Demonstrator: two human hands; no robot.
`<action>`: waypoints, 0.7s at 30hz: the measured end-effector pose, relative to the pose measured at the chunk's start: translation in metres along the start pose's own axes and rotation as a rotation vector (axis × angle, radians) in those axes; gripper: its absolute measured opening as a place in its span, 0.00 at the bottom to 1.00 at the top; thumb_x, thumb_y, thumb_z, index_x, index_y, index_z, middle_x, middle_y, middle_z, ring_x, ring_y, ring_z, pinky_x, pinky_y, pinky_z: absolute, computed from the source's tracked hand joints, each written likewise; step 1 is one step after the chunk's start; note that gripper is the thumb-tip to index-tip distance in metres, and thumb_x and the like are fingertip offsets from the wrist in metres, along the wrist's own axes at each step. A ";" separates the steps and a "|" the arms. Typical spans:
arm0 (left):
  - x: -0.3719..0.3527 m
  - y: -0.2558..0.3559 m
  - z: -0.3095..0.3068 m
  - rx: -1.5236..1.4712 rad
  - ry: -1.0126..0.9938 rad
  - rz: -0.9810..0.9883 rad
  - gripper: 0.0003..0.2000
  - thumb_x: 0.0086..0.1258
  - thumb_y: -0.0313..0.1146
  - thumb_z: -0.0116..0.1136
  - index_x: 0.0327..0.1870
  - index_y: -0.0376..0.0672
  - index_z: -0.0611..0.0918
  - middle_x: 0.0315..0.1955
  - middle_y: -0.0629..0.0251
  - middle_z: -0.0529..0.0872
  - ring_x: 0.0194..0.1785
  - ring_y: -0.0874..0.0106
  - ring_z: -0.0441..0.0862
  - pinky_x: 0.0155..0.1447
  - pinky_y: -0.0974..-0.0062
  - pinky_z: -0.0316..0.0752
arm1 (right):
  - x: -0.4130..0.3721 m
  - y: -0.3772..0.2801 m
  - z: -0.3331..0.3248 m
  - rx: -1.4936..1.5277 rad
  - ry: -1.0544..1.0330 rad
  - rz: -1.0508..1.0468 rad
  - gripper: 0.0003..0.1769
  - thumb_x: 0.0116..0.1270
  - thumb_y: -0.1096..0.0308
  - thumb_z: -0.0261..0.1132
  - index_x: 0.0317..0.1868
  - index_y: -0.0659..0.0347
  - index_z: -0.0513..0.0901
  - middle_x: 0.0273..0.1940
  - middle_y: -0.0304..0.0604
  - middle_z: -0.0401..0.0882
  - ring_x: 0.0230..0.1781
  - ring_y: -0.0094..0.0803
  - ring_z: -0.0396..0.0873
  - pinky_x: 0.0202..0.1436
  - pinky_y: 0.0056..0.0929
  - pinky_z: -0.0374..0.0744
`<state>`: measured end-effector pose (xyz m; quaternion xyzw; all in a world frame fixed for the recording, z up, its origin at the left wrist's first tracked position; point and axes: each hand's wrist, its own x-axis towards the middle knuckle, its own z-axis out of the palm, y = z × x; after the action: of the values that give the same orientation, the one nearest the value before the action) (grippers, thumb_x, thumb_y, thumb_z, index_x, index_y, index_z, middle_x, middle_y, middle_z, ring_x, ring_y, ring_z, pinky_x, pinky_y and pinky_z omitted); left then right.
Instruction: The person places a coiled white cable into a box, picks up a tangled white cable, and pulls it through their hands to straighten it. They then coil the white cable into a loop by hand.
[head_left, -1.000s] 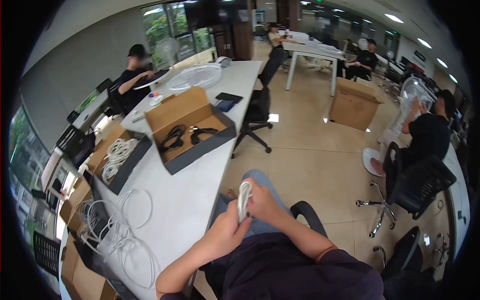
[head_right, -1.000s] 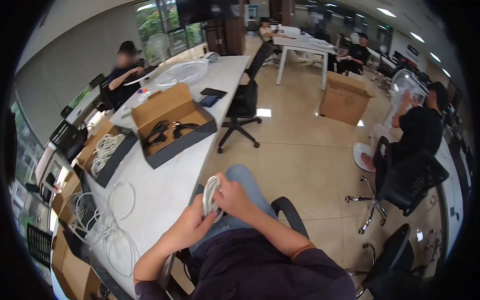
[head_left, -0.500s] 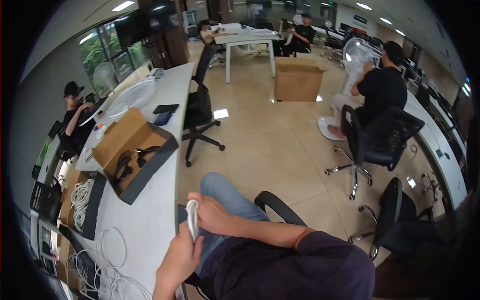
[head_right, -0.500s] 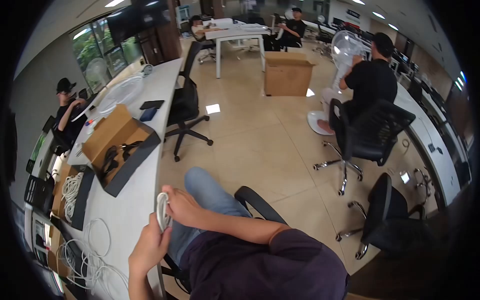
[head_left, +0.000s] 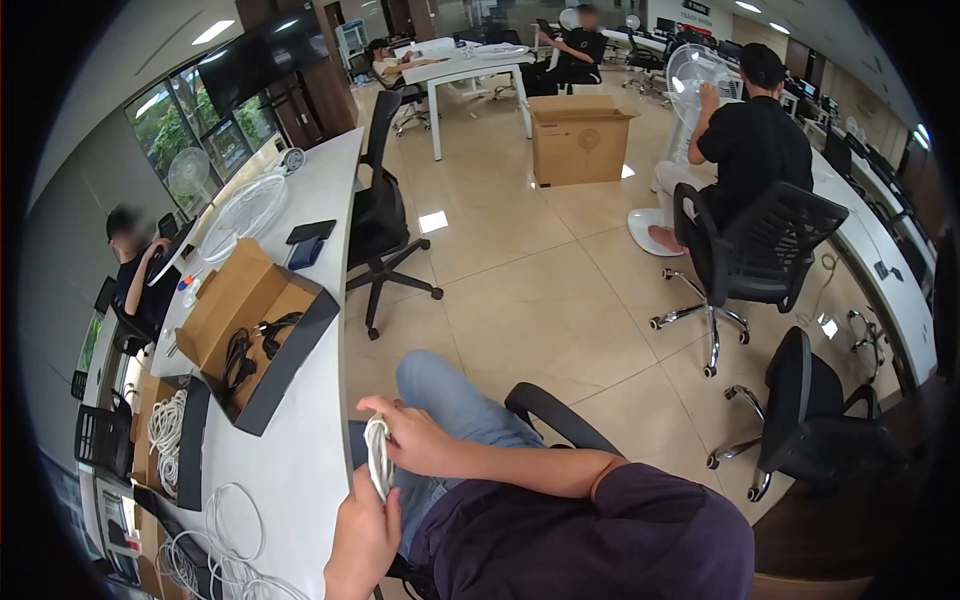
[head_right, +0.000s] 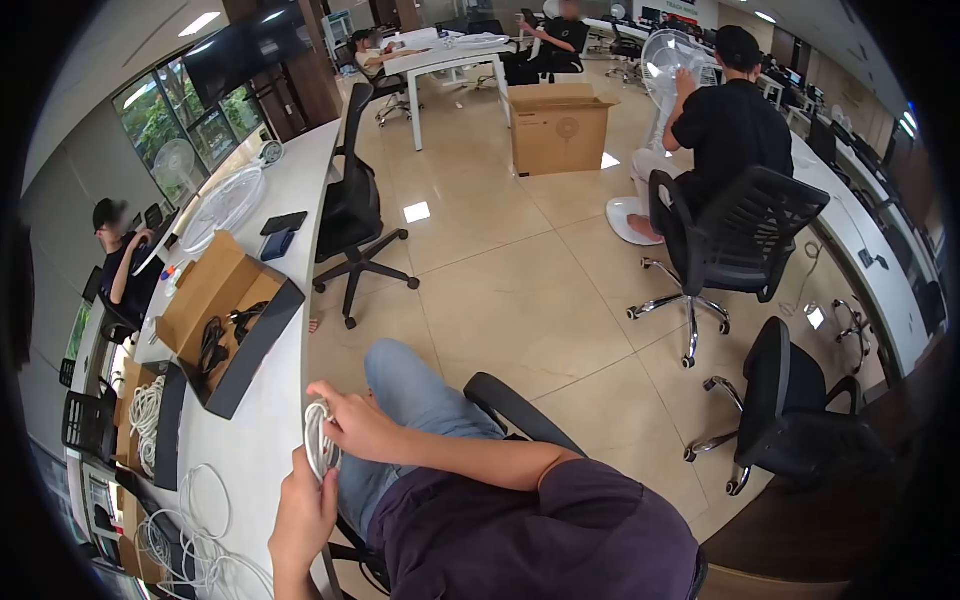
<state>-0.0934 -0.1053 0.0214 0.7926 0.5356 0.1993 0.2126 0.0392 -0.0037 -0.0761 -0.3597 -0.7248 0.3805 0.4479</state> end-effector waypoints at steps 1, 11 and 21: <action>0.000 -0.001 0.001 -0.022 0.013 0.001 0.16 0.68 0.23 0.53 0.53 0.28 0.66 0.28 0.41 0.80 0.31 0.44 0.80 0.34 0.58 0.74 | -0.001 -0.001 -0.005 0.032 -0.008 0.002 0.25 0.59 0.80 0.60 0.57 0.61 0.67 0.31 0.48 0.80 0.36 0.46 0.81 0.41 0.37 0.77; -0.002 0.018 -0.018 -0.166 0.076 -0.004 0.08 0.69 0.24 0.50 0.47 0.32 0.72 0.25 0.57 0.80 0.26 0.67 0.78 0.32 0.75 0.72 | -0.008 -0.034 -0.056 0.237 -0.219 -0.104 0.17 0.61 0.76 0.63 0.52 0.63 0.74 0.35 0.43 0.82 0.32 0.31 0.82 0.33 0.27 0.76; -0.006 -0.011 -0.024 -0.760 0.052 -0.037 0.05 0.73 0.23 0.46 0.46 0.34 0.70 0.24 0.68 0.74 0.28 0.79 0.70 0.41 0.76 0.76 | -0.032 -0.060 -0.102 0.672 -0.662 0.011 0.37 0.62 0.81 0.59 0.71 0.64 0.56 0.58 0.45 0.71 0.34 0.21 0.81 0.37 0.19 0.81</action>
<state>-0.1172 -0.1040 0.0351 0.6421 0.4427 0.3998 0.4815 0.1332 -0.0356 -0.0041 -0.0580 -0.6633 0.6907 0.2821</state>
